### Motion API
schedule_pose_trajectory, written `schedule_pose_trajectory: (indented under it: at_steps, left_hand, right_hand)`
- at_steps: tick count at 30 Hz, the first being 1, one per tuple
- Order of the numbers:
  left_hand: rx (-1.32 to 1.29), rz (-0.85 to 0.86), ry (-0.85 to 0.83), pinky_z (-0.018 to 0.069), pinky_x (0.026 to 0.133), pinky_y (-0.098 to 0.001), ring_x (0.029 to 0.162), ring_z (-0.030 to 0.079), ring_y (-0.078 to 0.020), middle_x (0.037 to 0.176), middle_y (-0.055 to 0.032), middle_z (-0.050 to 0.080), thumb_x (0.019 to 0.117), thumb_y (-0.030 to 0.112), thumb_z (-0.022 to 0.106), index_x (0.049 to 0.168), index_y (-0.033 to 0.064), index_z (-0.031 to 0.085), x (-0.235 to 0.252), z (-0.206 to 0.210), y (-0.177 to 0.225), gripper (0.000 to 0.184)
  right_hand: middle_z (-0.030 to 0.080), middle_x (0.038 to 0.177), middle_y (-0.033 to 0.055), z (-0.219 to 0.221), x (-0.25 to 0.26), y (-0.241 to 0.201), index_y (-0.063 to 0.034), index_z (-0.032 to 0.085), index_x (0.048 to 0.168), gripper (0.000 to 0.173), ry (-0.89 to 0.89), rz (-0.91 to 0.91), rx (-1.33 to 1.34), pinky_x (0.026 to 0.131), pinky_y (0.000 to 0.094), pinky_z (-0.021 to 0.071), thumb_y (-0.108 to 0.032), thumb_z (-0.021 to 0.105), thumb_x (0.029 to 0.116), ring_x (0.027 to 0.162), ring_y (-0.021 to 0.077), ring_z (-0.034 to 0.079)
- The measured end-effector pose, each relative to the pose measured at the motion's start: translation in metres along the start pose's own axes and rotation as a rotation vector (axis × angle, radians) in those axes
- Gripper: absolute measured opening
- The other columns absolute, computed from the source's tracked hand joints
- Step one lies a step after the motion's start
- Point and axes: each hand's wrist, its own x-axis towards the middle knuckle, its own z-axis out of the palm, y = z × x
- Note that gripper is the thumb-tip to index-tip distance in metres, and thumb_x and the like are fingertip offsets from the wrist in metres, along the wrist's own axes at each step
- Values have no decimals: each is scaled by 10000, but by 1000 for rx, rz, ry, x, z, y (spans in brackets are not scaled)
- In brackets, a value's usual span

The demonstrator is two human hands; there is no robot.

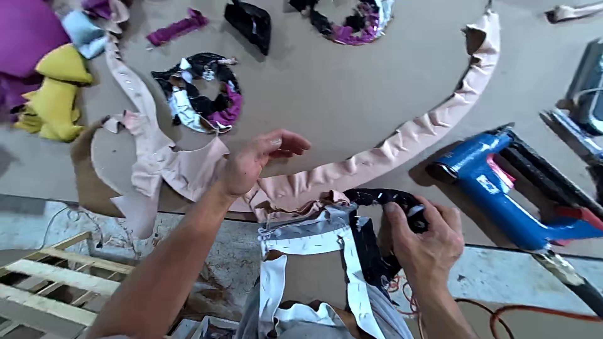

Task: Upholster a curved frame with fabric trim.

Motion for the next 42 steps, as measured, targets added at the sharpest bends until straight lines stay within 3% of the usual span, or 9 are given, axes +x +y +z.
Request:
schedule_pose_trajectory:
  at_steps: [8,13,19,21,23,27,32,38,42]
  left_hand:
    - [178,-44,860,605,888,-400,953,720,-197,1022,-45,740,1005,138,391,1067,76,687,-146,36,-25,309]
    - [163,-151,887,619,805,-332,879,726,-161,970,-41,744,980,102,409,1030,31,684,-178,55,-52,289]
    - [246,-232,899,610,716,-273,806,700,-87,937,-11,701,989,105,441,1105,-8,599,-155,60,-34,226]
    - [649,-158,842,577,757,-281,858,668,-105,984,-98,681,978,144,511,1117,-64,623,-152,59,-28,274]
    - [988,-87,618,539,927,-477,1068,664,-321,1141,-236,682,911,177,553,1173,-61,653,-150,42,-16,368]
    - [1291,2,170,273,1150,-687,1437,412,-451,1502,-217,512,922,539,552,1438,126,582,-138,-11,-24,661]
    - [1463,201,0,324,1104,-723,1343,524,-426,1406,-173,606,870,756,474,1411,215,633,-118,-38,-41,781]
    - [1468,415,-165,325,1108,-654,1351,509,-357,1472,-117,550,772,724,592,1447,299,579,-87,-55,-46,797]
    - [1392,311,-188,299,1083,-735,1456,400,-391,1595,-78,442,692,669,615,1449,311,592,-80,-46,-44,838]
  right_hand:
    - [656,1113,218,-5,2,1,-2,709,1165,615,-25,52,52,858,564,514,-552,629,901,1040,358,631]
    - [695,1164,60,-26,-6,2,-41,605,1327,521,-155,128,427,835,320,597,-332,685,902,994,102,682]
    - [676,1091,75,-79,88,-46,-72,577,1322,361,66,205,614,765,399,585,-211,607,990,898,154,672]
    - [693,1098,55,-75,123,-75,-108,523,1390,380,-96,46,635,745,368,612,-268,557,1046,869,135,698]
    - [655,1297,55,-86,135,-72,-139,550,1448,441,-292,-90,479,800,382,614,-371,478,1079,976,157,706]
    - [634,1313,154,-120,96,30,-128,645,1340,494,-174,-31,-272,903,588,545,-466,584,985,1133,343,649]
    - [597,1291,314,-109,74,72,27,540,1418,650,-474,-30,-544,932,689,492,-302,748,897,1169,519,595]
    - [680,856,83,-122,68,46,-98,638,1140,534,-810,243,-363,713,536,556,-523,725,829,798,270,688]
    - [653,762,46,-117,7,8,-111,648,1075,506,-696,293,-345,628,515,537,-548,641,821,710,249,670]
